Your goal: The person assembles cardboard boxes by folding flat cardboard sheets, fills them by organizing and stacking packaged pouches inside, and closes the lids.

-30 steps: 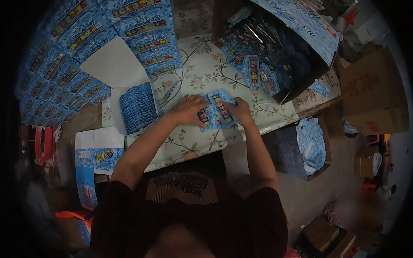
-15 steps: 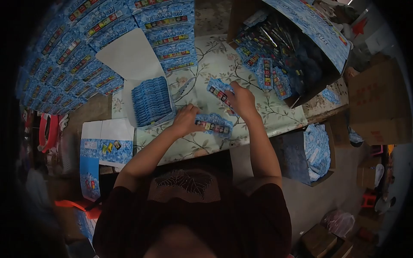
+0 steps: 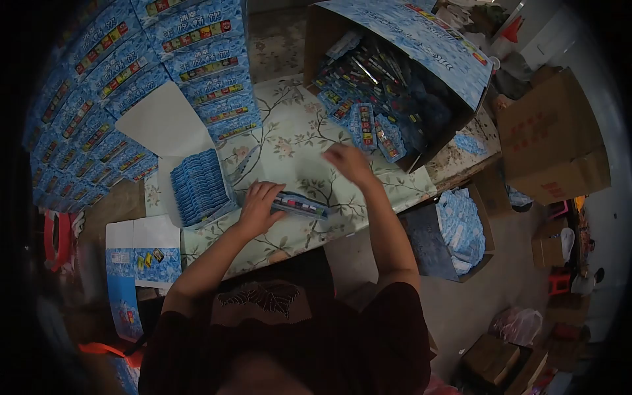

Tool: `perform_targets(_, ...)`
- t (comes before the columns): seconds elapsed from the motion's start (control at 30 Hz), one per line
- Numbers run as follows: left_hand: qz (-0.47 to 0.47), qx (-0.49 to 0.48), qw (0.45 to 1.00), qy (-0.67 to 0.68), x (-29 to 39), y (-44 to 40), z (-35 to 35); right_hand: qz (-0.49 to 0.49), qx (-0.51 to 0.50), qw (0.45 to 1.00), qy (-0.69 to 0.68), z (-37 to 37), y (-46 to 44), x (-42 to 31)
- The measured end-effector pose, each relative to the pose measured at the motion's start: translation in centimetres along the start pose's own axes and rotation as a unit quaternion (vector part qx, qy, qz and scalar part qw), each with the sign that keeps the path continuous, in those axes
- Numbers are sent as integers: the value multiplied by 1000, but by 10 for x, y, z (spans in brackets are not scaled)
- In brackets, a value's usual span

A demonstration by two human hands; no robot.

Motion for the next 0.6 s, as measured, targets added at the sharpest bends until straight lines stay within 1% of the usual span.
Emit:
perform_targets(0.03,0,2,1000,-2,0,-5,-1,67,95,989,96,-29,-13,29)
perform_targets(0.07,-21,-32,999,28,-2,-9,3,132,186,955,189,-58,-19,56)
perform_targets(0.1,-42,-66,995,57,-5,-12,7,164,220,917,288,-74,-23,81)
perform_targets(0.13,-44,-63,996,53,-5,-14,8,193,251,868,384,-89,-25,98)
perform_targets(0.17,-46,-73,994,67,-5,-15,13,188,253,870,380,-97,-27,105)
perform_targets(0.23,-50,-79,993,76,-8,-16,13,267,91,871,402,-89,-32,126)
perform_targets(0.27,-38,-80,993,75,-7,-16,13,263,92,873,401,-86,-32,128)
perform_targets(0.33,-27,-82,993,75,-6,-14,16,234,158,910,305,-85,-25,104)
perform_targets(0.37,-26,-68,994,79,-6,-12,15,234,158,910,304,-84,-21,92)
perform_targets(0.43,-25,-58,994,86,-7,-14,16,141,217,929,267,-86,-14,58)
perform_targets(0.47,-25,-52,995,87,-7,-15,15,146,213,929,267,-86,-16,64)
perform_targets(0.53,-22,-49,995,86,-5,-16,16,195,187,943,196,-83,-34,90)
perform_targets(0.57,-27,-51,995,82,-6,-17,17,195,189,943,195,-77,-42,101)
perform_targets(0.6,-31,-51,995,77,-7,-19,16,164,217,941,203,-69,-53,110)
Point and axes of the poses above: each hand's wrist, its own y-axis away from the middle knuckle, its own z-axis out of the palm, x = y × z, the point moved 7 cm from there along -y, towards the middle knuckle, and after that the axes turned 1 degree about x, right-handed, at the moved point
